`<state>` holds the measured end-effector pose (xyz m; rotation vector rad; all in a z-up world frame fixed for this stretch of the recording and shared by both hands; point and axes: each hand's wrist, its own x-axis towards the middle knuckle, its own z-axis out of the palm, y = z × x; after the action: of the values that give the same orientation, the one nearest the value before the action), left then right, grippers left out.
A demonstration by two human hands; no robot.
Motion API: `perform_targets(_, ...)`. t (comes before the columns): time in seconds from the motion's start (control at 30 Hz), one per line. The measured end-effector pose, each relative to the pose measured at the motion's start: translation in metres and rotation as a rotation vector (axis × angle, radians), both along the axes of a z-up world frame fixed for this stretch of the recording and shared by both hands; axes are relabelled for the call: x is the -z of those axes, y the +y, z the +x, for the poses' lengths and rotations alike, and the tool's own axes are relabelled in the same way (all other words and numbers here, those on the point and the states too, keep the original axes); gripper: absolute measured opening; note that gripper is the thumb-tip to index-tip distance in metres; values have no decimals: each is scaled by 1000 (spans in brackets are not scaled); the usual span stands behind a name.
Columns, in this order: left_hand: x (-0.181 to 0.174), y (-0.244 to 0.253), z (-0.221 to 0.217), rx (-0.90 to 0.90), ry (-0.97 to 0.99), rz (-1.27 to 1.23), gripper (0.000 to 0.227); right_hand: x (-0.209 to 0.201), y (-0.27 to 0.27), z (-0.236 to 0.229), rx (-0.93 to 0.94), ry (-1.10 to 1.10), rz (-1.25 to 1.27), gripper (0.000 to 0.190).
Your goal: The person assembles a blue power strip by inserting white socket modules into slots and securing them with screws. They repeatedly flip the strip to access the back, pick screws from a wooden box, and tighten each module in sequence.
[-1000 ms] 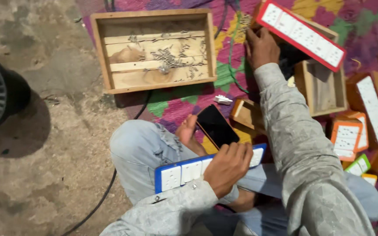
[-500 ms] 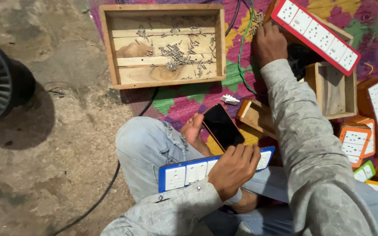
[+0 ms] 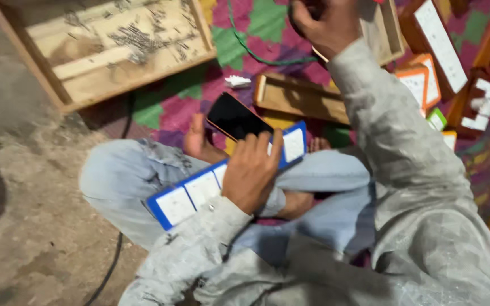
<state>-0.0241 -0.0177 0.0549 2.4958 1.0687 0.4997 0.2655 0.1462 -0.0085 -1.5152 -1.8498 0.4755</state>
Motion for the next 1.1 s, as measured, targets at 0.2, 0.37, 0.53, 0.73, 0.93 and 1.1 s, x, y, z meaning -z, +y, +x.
perform_targets(0.2,-21,2,-5,45,-73,-12,66,-97,-155,-18,165,255,-185,6)
perform_targets(0.37,-28,1,-6,90,-79,-106,92,-111,-218,-56,171,246,-218,14)
perform_targets(0.53,-31,-1,-4,101,-61,-103,97,-102,-224,-74,200,243,-165,18)
perform_targets(0.73,-30,-4,-7,110,-67,-90,96,-94,-219,-85,225,406,-243,15)
perform_targets(0.93,-26,-5,-8,101,-64,-62,90,-98,-217,-89,178,259,-236,15)
perform_targets(1.1,-21,-7,-6,68,-65,22,76,-100,-212,-85,188,218,-304,15)
